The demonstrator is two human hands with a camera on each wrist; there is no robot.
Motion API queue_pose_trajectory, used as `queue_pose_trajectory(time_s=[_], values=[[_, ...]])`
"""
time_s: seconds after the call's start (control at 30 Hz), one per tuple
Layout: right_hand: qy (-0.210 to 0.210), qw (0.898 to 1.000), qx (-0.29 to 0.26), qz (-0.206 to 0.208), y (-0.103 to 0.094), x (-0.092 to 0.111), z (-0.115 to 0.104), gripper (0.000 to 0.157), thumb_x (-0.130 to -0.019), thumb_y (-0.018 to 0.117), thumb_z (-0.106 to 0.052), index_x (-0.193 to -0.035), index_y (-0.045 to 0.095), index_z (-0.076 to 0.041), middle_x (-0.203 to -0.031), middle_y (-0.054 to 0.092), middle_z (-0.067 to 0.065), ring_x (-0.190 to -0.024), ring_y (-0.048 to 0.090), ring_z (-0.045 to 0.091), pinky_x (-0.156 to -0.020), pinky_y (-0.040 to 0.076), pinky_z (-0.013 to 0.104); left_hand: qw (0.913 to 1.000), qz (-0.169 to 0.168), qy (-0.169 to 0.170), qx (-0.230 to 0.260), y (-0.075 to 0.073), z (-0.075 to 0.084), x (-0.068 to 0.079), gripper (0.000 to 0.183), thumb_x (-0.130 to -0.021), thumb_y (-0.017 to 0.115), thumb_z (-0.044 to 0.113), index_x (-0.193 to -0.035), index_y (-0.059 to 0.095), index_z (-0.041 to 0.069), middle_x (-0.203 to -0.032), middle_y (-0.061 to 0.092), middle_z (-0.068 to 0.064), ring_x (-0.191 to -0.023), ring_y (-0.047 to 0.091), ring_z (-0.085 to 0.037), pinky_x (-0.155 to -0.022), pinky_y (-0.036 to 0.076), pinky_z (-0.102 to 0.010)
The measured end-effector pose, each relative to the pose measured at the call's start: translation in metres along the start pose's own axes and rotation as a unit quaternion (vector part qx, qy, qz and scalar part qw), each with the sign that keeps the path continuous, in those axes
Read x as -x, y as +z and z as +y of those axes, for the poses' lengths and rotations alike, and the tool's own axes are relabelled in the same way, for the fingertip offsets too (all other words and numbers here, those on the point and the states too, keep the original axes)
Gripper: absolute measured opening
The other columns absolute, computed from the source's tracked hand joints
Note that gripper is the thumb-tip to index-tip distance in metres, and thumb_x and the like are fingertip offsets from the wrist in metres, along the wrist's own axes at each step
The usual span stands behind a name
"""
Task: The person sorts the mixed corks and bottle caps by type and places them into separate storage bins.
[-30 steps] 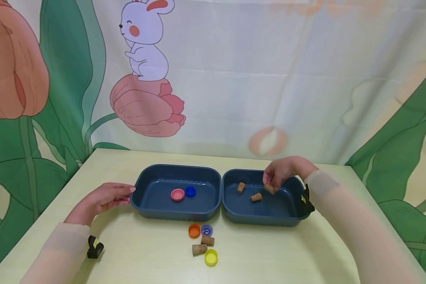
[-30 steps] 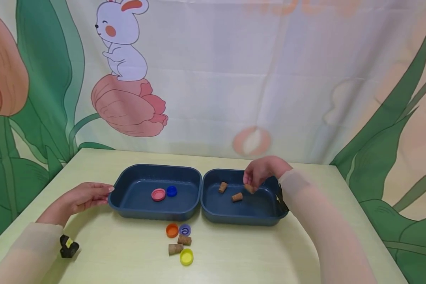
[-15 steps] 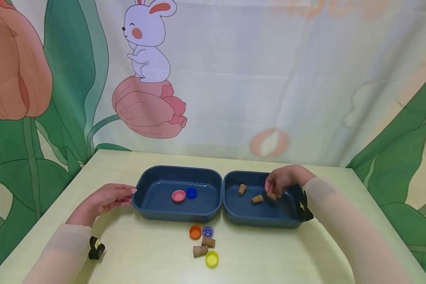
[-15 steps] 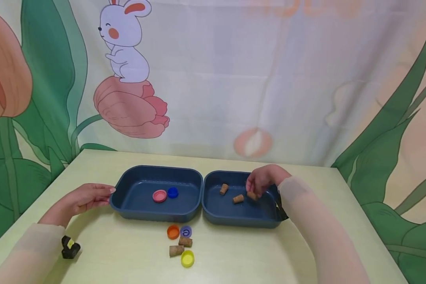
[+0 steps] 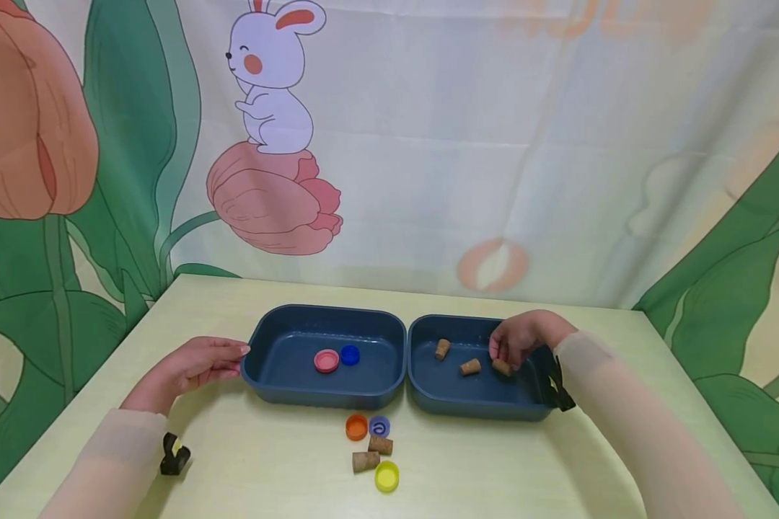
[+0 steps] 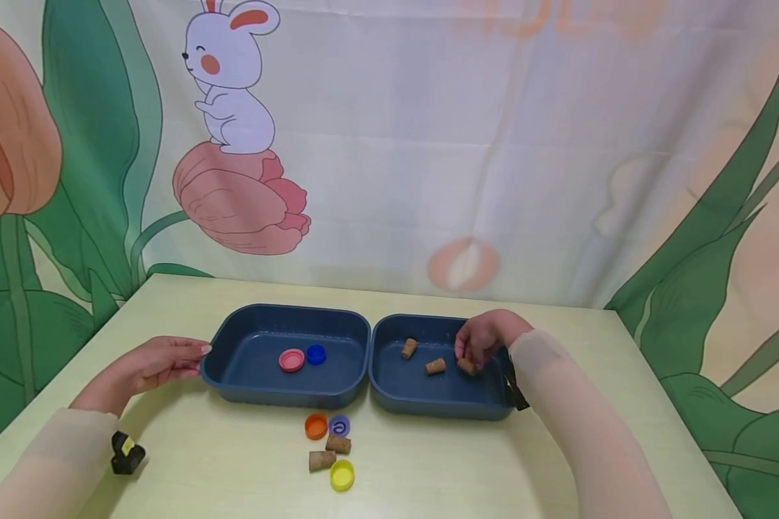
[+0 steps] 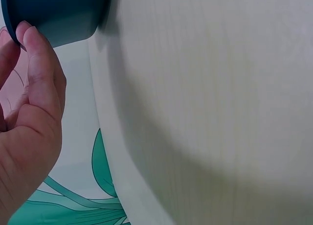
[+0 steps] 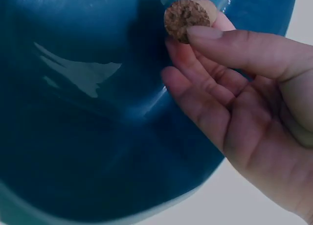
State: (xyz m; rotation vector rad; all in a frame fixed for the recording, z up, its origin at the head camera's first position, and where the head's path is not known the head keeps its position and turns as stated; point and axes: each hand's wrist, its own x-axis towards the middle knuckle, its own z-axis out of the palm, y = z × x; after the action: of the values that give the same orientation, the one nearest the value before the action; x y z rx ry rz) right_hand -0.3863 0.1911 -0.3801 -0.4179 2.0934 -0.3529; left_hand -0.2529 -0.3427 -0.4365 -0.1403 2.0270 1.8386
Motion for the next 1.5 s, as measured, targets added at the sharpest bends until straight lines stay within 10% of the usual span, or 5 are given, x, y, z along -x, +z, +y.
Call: queue_pose_trajectory(time_s=[1.5], values=[[0.04,0.999,-0.011,0.02,-0.002,-0.008,0.0,0.038,-0.086,0.046,0.025,-0.108,0.063,-0.002,-0.092,0.061,0.002,-0.082,0.057,0.012,-0.079,0.055,0.023,0.9998,0.012,-0.004,-0.018,-0.001,0.001,-0.001,0.024,-0.104,0.06,0.017,-0.118,0.07,-0.001,-0.081,0.074,0.007,-0.074,0.071,-0.004,-0.076,0.063,-0.019]])
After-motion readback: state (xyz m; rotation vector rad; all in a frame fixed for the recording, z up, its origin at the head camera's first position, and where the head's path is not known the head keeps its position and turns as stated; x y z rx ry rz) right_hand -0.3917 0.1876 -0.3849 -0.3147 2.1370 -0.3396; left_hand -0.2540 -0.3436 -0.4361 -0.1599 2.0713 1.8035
